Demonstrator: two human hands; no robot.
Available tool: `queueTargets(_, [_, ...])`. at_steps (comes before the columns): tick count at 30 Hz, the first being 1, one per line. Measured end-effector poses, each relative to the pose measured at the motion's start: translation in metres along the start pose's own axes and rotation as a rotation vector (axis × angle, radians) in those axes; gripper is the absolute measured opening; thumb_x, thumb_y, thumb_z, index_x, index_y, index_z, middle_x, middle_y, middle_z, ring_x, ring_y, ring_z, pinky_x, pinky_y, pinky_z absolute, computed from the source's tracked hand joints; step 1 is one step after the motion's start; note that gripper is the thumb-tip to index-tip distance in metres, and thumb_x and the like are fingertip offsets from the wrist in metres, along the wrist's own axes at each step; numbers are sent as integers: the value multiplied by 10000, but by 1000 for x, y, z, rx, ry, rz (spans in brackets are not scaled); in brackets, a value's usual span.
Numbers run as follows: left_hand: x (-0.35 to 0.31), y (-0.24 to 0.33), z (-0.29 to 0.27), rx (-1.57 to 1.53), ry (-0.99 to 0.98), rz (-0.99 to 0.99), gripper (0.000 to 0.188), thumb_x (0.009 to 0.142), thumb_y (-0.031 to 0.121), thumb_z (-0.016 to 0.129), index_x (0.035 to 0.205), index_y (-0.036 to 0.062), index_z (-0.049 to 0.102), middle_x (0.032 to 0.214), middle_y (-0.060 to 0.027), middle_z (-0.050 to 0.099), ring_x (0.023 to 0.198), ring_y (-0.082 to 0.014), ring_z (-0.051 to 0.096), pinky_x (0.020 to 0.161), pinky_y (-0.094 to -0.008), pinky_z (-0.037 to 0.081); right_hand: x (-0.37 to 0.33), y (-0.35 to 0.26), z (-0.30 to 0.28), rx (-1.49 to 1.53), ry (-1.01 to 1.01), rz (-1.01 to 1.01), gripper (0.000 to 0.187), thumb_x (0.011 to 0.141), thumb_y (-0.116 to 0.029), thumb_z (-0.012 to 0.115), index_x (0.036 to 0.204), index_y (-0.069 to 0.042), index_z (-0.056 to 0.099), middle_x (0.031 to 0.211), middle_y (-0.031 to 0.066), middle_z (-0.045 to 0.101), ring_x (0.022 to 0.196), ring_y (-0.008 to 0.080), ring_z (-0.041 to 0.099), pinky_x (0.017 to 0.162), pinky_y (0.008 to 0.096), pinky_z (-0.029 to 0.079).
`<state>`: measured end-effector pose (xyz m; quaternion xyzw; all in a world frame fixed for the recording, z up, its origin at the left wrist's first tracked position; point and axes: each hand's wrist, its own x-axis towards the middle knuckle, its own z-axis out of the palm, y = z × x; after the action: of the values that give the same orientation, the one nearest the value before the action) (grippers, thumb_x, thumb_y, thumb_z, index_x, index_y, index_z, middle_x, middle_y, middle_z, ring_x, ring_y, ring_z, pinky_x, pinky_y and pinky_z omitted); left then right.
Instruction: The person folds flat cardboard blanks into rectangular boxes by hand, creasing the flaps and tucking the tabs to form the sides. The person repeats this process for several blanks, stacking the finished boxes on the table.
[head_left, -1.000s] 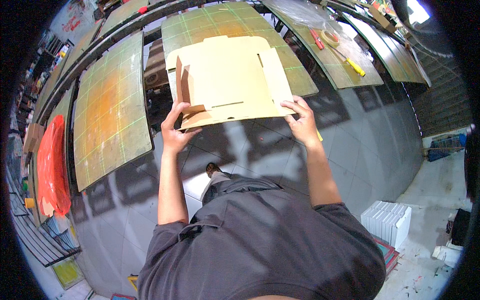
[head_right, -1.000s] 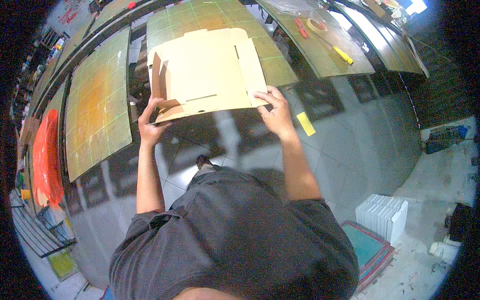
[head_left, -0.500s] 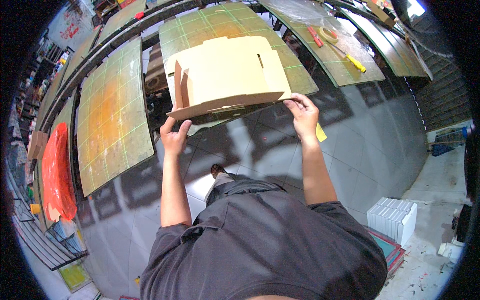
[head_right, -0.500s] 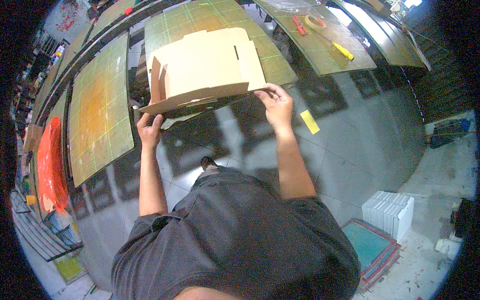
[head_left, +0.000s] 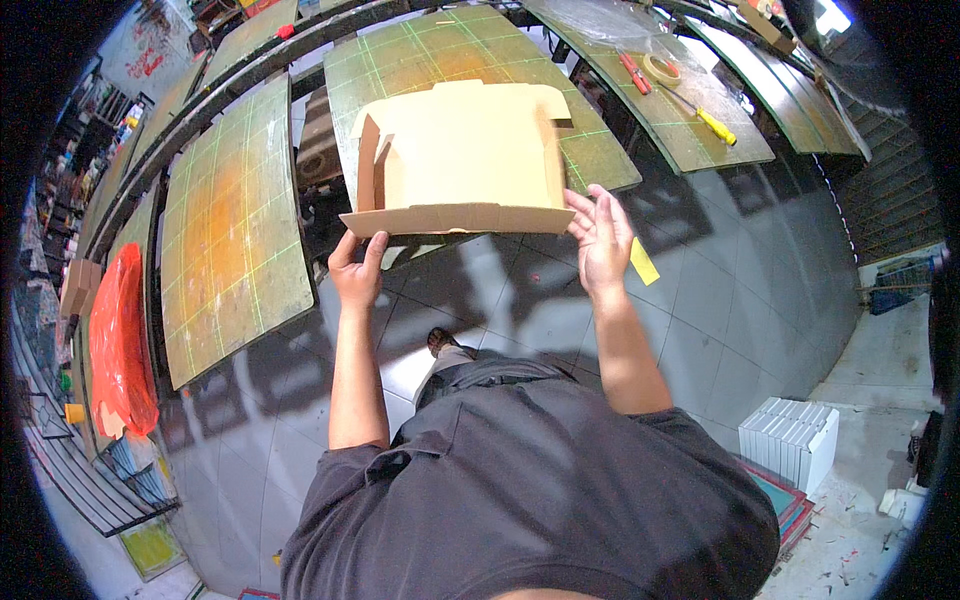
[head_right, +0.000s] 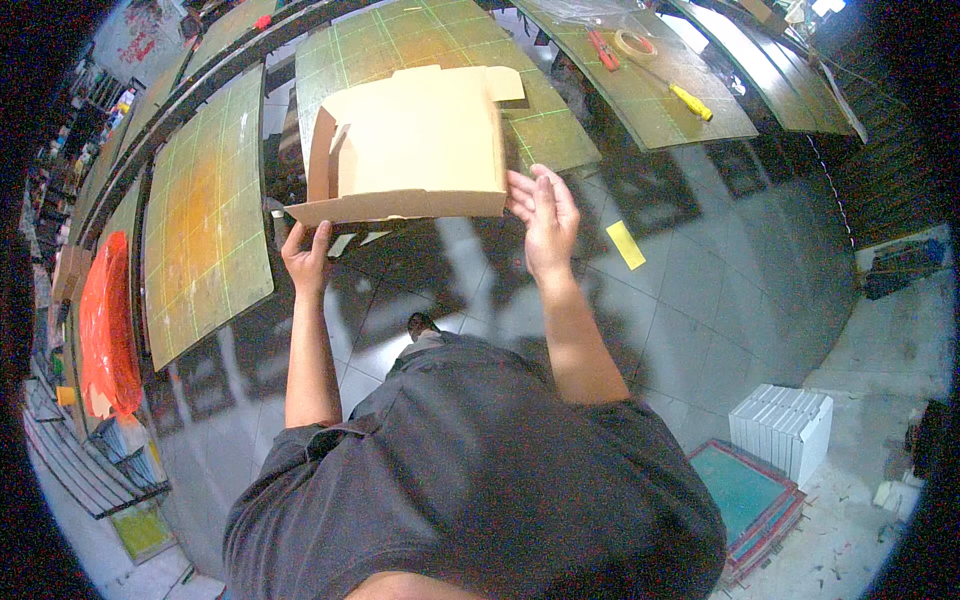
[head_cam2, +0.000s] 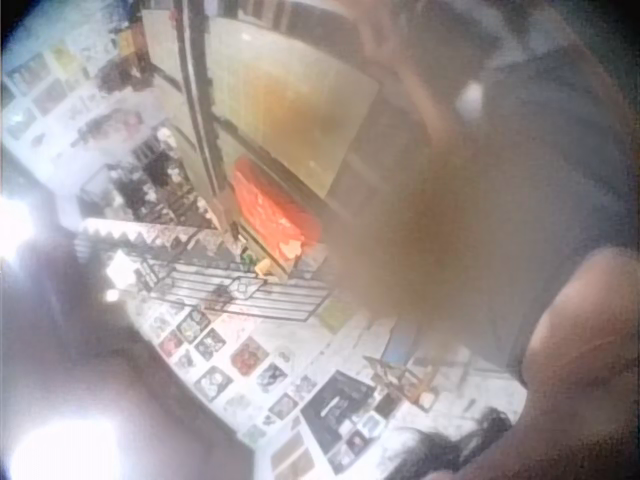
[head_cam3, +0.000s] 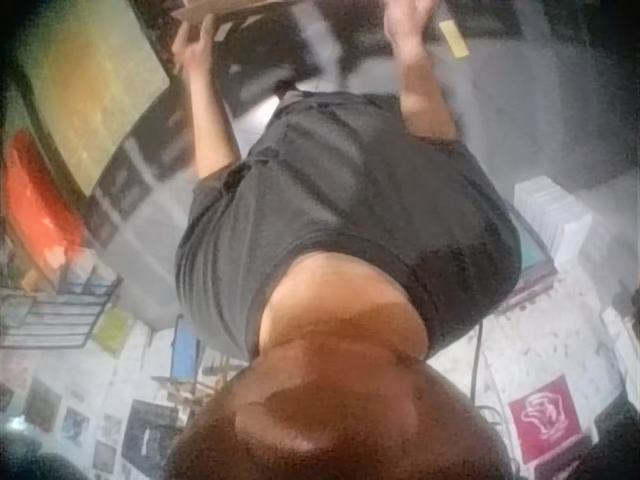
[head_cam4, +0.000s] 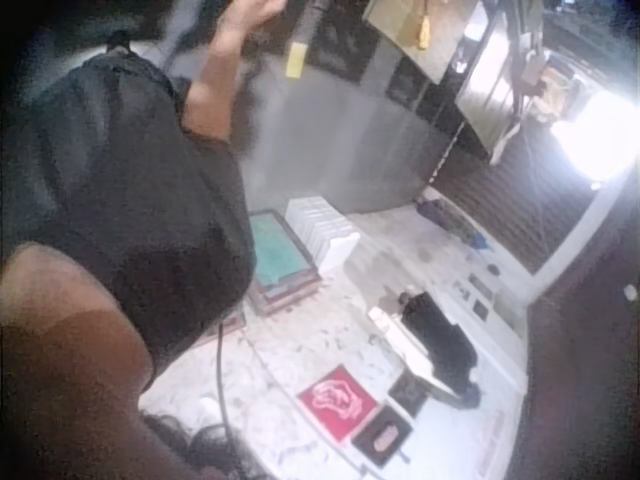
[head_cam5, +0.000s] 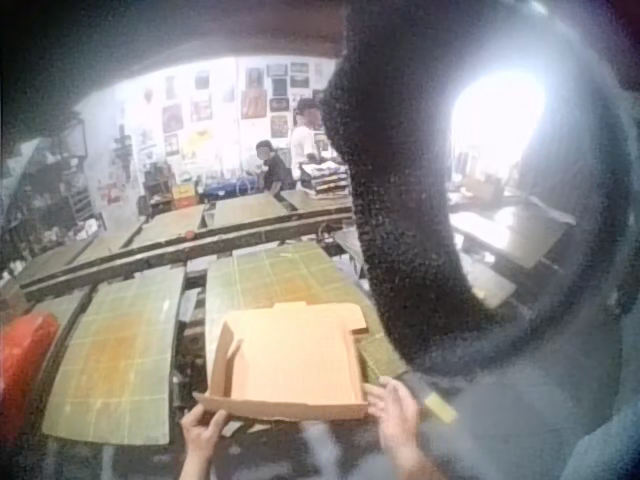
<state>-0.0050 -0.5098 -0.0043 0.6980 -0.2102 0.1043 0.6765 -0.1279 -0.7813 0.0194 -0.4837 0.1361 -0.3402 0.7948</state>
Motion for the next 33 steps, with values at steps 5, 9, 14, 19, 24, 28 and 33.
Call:
queueTargets(5, [0,5,14,-158,44,-27,270,837,140,614,1047,-25,569,901,-50,628,835,-107,566,761,-231,433,-12,15,-9,-143,-277,-202,433,869,-103,530,1247,32,366,1205,179,491,1085,219,507,895,331,418])
queueTargets(9, [2,9,28,257,156,34,427,865,131,563,1268,69,437,1010,-134,630,908,-160,602,760,-266,462,-21,16,16,-483,-214,-410,545,782,-3,602,1270,0,358,1233,159,477,1111,246,498,932,357,411])
queueTargets(14, [2,10,32,388,195,217,548,866,127,541,1360,153,304,1138,-164,568,1026,-239,579,802,-317,481,-14,9,24,-907,-126,-611,591,727,-32,641,1264,-37,394,1202,186,494,1070,328,521,883,370,448])
queueTargets(19, [5,31,26,633,2,287,520,762,125,626,1250,139,447,1156,-124,533,1001,-296,558,788,-344,474,-6,2,23,-1098,-175,-715,652,697,-91,687,1282,-60,402,1174,185,514,1005,320,550,834,347,462])
queueTargets(24, [9,36,30,853,63,405,505,633,285,733,1070,132,530,1258,-123,413,1181,-378,355,949,-477,293,0,-2,23,-1200,-254,-650,588,616,-127,749,1160,-121,526,1197,126,482,1086,312,476,900,391,398])
queueTargets(28, [21,67,34,1178,-116,519,374,623,206,719,937,132,529,1125,-108,490,1115,-299,423,915,-460,323,8,-27,34,-1419,-375,-742,537,578,-173,771,1078,-167,575,1271,96,400,1158,303,388,953,469,298])
queueTargets(33, [34,68,40,1010,-462,420,277,639,59,632,896,123,547,839,-72,553,871,-265,544,787,-377,432,21,-26,28,-1501,-544,-725,516,602,-223,759,1079,-171,569,1231,73,468,1157,246,424,944,499,293])
